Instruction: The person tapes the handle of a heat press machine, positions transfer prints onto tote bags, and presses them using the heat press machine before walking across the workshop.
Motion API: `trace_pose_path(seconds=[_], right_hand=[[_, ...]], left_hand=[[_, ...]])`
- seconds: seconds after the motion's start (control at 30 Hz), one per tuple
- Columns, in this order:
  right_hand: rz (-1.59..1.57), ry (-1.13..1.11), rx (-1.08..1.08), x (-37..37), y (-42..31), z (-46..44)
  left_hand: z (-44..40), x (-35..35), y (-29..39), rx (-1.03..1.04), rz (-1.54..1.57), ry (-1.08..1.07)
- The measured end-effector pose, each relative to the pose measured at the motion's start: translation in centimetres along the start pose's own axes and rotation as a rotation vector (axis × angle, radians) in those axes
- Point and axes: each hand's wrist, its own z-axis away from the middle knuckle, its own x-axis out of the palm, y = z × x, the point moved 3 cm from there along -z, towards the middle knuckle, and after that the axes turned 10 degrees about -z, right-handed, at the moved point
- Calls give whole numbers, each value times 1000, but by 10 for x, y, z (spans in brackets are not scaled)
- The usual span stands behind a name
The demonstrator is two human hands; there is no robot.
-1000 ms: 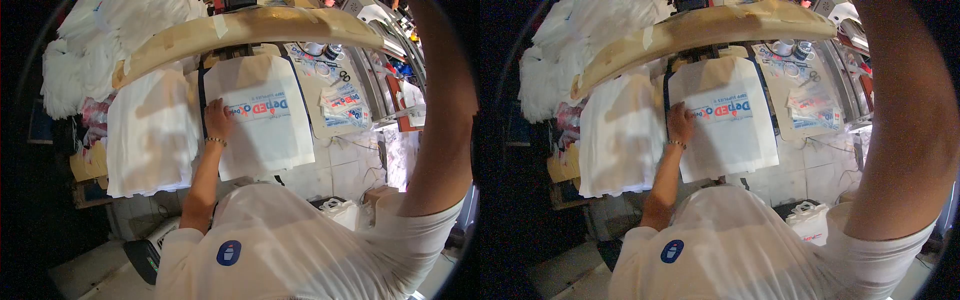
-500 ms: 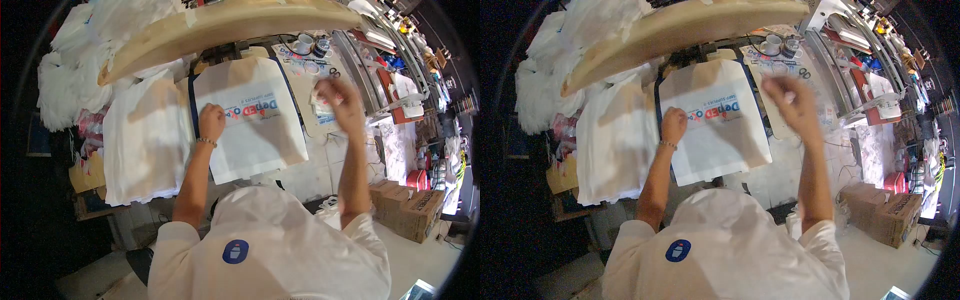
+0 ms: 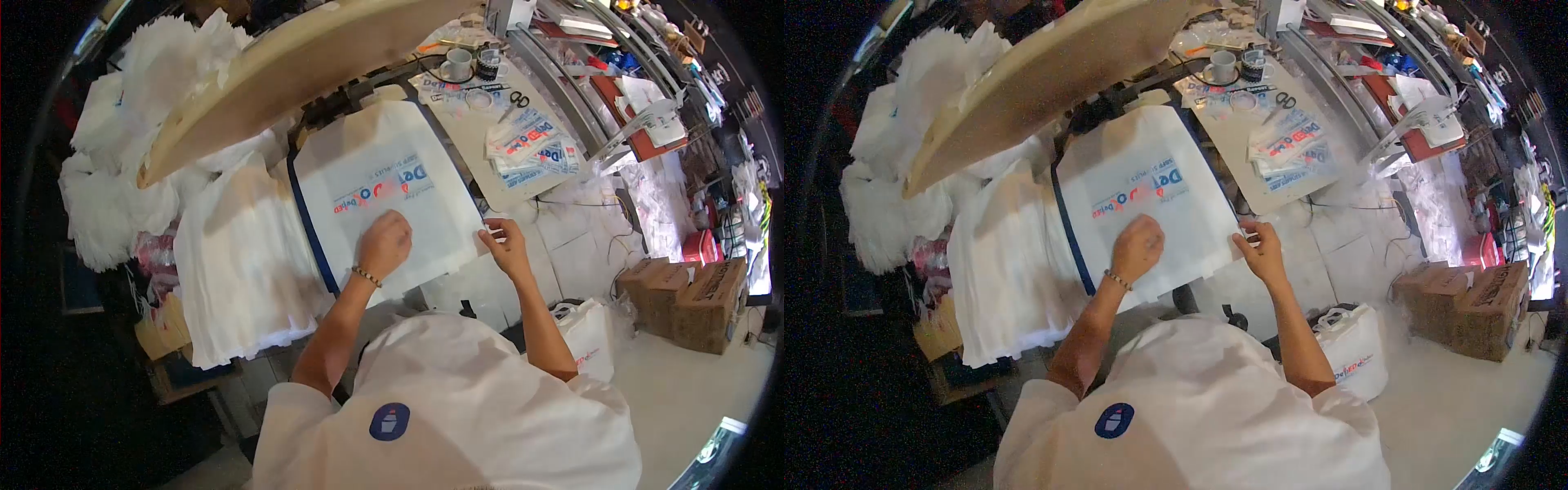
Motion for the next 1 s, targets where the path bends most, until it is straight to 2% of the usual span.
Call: trace_pose_path(seconds=[0.07, 0.17, 0.23, 0.27, 0.37, 0.43, 0.47, 0.53, 0.57, 0.6, 0.63, 0.67, 0.7, 0.73, 0.77, 0.8, 0.87, 0.9, 0.93, 1.0], right_hand=[[-23, 4, -36, 1, 5, 1], [-59, -20, -39, 5, 6, -13], [-56, -14, -29, 6, 6, -14], [-61, -7, -39, 8, 5, -20], [-103, 1, -24, 8, 10, -22], [-229, -22, 83, 10, 11, -36], [-232, -10, 87, 10, 11, -43], [-278, -66, 231, 15, 9, -59], [-269, -87, 273, 18, 6, -65], [-198, -92, 257, 22, -1, -72], [-47, -131, 111, 27, -2, -82], [106, -168, -31, 34, 2, -93], [164, -89, -102, 45, 16, -105], [225, -10, -171, 56, 27, -112], [240, -4, -116, 57, 18, -111], [255, 1, -59, 57, 7, -108], [275, -32, 55, 64, 10, -114], [289, -63, 41, 68, 15, -116], [301, -85, 36, 70, 23, -118], [81, -48, 59, 65, 39, -110]], left_hand=[[7, 9, 9, 36, 5, -72], [-3, 12, 20, 45, 66, 44], [3, 15, 35, 18, 106, -85], [1, 12, 40, 29, 100, -81], [14, 11, 63, 156, 59, -119], [19, 7, 80, 308, 62, -96], [29, 4, 89, 317, 66, -105], [59, 9, 102, -8, 518, -540], [77, 14, 101, 1, 523, -560], [100, 24, 86, -178, 717, -612], [121, 34, 69, -366, 903, -660], [134, 36, 52, -156, 465, -614], [147, 37, 36, 62, 35, -545], [163, 42, 20, -149, 11, -617], [181, 47, 8, -360, -16, -688], [195, 51, 5, -343, -9, -718], [215, 61, -8, -395, -251, -642], [229, 74, -30, -349, -238, -681], [244, 89, -64, -645, 140, -572], [238, 99, -49, -993, 914, -398]])
